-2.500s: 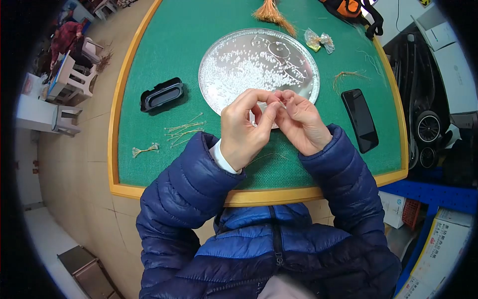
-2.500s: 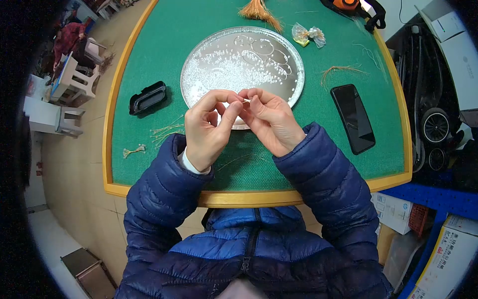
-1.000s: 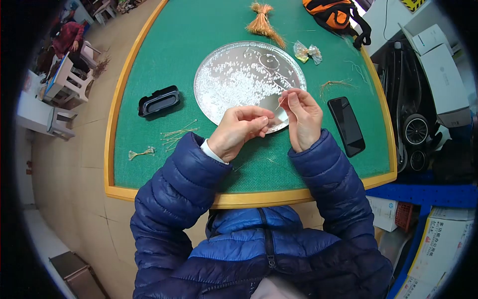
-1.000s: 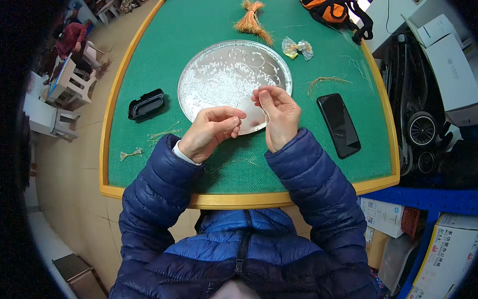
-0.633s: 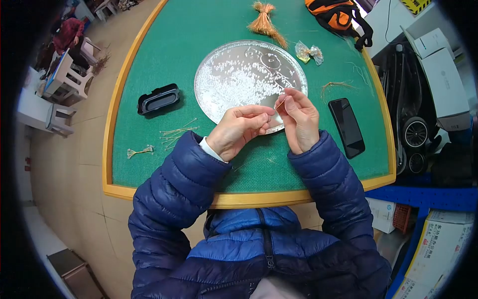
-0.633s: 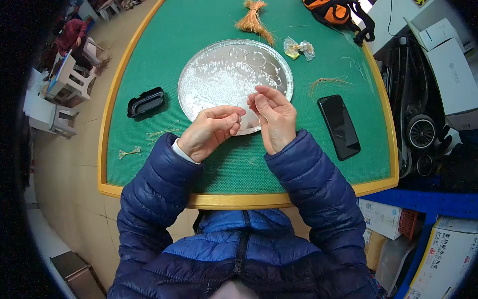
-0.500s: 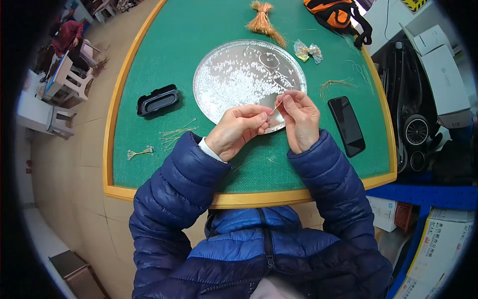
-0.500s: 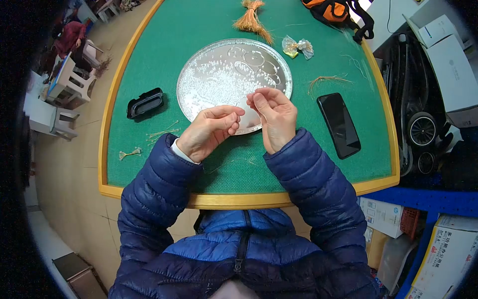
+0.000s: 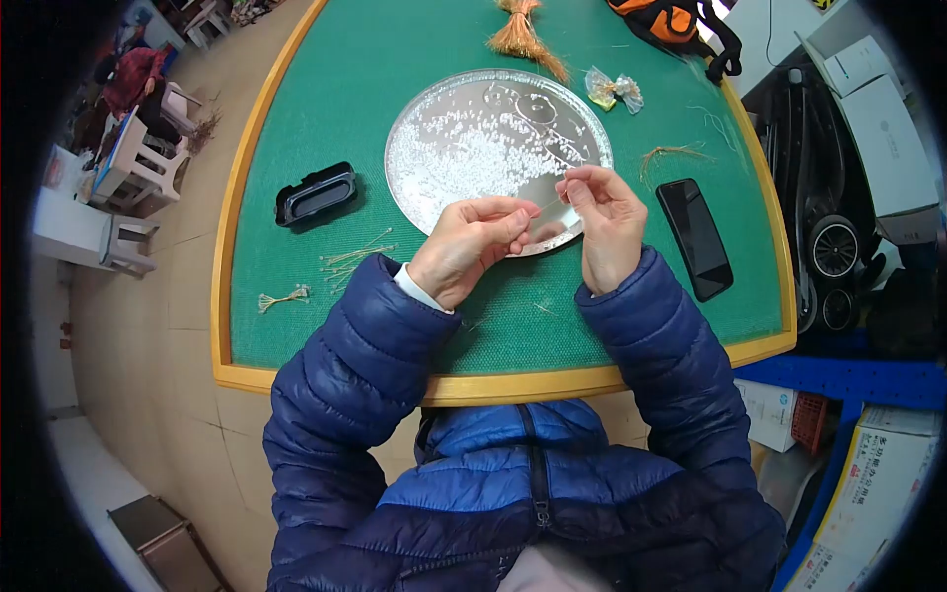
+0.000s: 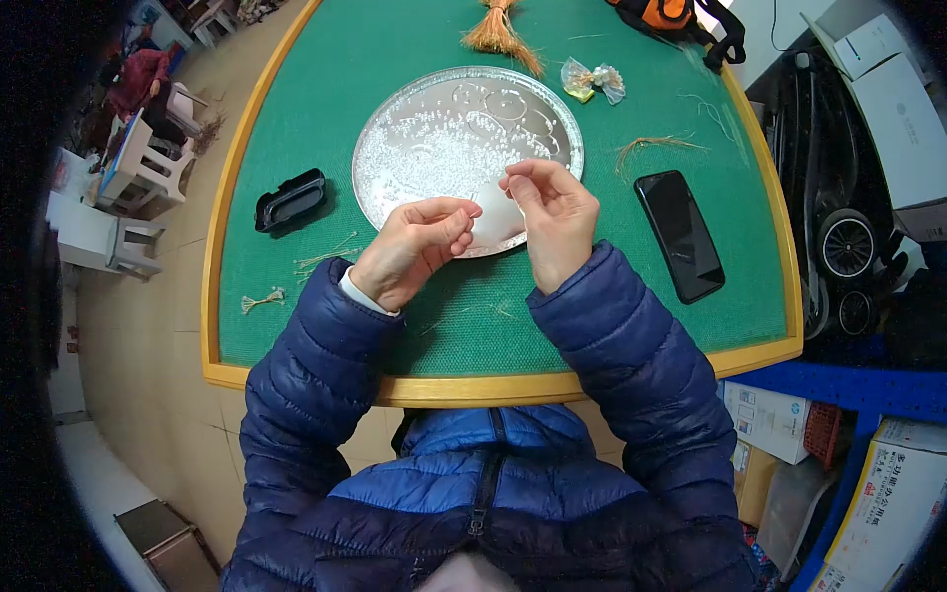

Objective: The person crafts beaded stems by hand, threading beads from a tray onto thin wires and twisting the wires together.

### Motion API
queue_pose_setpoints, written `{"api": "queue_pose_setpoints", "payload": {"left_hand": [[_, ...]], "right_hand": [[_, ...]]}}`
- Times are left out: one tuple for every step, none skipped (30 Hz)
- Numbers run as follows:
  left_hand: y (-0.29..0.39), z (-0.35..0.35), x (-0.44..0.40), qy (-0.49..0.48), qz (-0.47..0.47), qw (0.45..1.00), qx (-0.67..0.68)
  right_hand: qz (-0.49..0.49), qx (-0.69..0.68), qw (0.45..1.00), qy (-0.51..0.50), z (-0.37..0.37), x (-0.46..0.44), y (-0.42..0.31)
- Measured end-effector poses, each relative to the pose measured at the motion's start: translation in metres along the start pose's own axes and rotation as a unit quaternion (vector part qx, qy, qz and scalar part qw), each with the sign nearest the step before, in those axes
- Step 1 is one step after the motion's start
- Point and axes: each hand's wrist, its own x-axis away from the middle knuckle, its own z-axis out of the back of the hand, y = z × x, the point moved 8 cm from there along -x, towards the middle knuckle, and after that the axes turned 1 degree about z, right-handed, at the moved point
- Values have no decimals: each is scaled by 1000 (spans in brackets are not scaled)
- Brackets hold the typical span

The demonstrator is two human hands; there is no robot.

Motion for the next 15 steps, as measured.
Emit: {"api": "queue_pose_setpoints", "payload": {"left_hand": [[-1,1,0,1,1,1000,1],[0,0,-1,-15,-3,1000,-7],[1,-1,-1,-30,-7,999,-15],[1,-1,-2,-45,-11,999,-23],[2,-3,-2,-60,-16,998,-31],[2,-3,-1,-59,-16,998,-30],[2,-2,-1,-56,-19,998,-31],[3,-2,-1,-53,-23,998,-32],[4,-3,-1,-50,-27,998,-32],[4,-3,-1,-49,-30,998,-33],[4,-3,-1,-49,-30,998,-34],[5,-3,0,-47,-40,997,-44],[7,-3,-1,-46,-50,996,-54],[8,-3,0,-44,-60,995,-65],[10,-3,0,-42,-69,994,-75]], "right_hand": [[-1,1,1000,0,0,0,0],[26,48,998,-4,0,0,-5],[54,95,994,-8,-1,0,-10],[82,141,987,-13,-2,1,-15],[109,187,976,-18,-4,1,-19],[108,186,976,-19,-4,1,-20],[131,221,966,-20,-5,2,-24],[154,254,954,-22,-7,4,-29],[178,288,941,-23,-9,5,-33],[201,321,925,-23,-11,7,-37],[201,321,925,-23,-11,7,-37],[207,331,920,-23,-12,8,-39],[214,341,915,-22,-13,9,-40],[220,351,910,-22,-14,10,-41],[226,360,905,-22,-15,11,-42]]}}
